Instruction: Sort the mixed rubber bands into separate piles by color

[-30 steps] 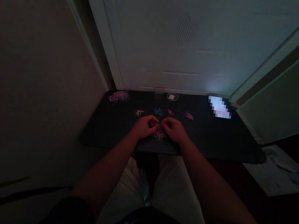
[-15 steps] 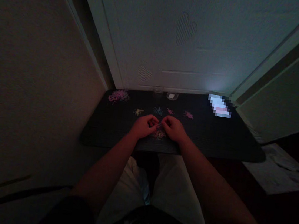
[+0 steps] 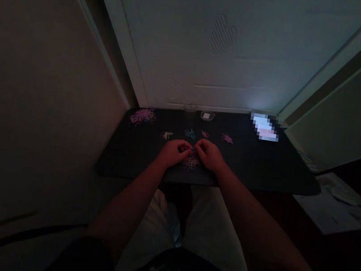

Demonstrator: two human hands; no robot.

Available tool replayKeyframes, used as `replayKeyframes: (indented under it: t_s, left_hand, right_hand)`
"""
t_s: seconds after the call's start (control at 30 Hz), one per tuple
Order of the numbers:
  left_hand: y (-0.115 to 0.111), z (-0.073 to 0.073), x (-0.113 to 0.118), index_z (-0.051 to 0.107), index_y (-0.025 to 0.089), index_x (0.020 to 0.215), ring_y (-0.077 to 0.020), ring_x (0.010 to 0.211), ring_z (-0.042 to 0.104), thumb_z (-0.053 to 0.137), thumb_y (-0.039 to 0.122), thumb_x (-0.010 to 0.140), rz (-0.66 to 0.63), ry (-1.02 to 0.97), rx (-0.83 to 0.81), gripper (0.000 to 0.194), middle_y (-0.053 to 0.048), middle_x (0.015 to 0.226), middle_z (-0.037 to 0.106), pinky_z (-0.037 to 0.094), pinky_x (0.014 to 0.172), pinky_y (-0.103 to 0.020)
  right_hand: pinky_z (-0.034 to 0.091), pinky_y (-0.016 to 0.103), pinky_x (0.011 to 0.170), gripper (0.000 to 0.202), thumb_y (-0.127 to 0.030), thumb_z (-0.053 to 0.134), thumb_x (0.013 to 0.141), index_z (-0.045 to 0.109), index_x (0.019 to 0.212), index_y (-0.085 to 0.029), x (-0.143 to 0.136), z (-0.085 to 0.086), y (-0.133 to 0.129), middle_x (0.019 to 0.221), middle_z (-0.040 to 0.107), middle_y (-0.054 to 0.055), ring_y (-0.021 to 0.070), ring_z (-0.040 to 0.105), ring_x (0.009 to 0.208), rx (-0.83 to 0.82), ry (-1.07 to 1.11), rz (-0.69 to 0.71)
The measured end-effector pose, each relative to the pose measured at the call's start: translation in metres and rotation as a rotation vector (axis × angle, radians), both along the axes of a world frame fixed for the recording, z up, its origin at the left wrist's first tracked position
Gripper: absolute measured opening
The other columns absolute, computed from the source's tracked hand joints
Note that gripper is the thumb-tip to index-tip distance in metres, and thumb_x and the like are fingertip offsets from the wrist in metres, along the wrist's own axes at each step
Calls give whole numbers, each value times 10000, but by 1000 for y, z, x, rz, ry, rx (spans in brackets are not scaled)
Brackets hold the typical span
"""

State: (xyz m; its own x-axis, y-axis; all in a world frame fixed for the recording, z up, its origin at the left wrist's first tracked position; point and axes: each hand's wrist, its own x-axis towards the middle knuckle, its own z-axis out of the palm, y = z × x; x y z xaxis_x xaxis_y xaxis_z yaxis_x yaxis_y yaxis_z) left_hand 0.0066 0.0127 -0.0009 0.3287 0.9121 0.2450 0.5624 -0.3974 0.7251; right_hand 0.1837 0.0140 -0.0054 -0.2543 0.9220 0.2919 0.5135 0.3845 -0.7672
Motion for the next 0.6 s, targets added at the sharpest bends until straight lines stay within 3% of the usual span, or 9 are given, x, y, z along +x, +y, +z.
replayKeyframes:
  t_s: [0.6]
  left_hand:
    - [-3,3,0,669,162,868,-115,660,584,608,323,740,-7,6,-7,215,-17,752,671,461,619,-226]
  right_hand:
    - [373,243,598,102,-236,485,785,563,759,-175,0,-2,0,702,583,7,126,507,638,32,-40,16]
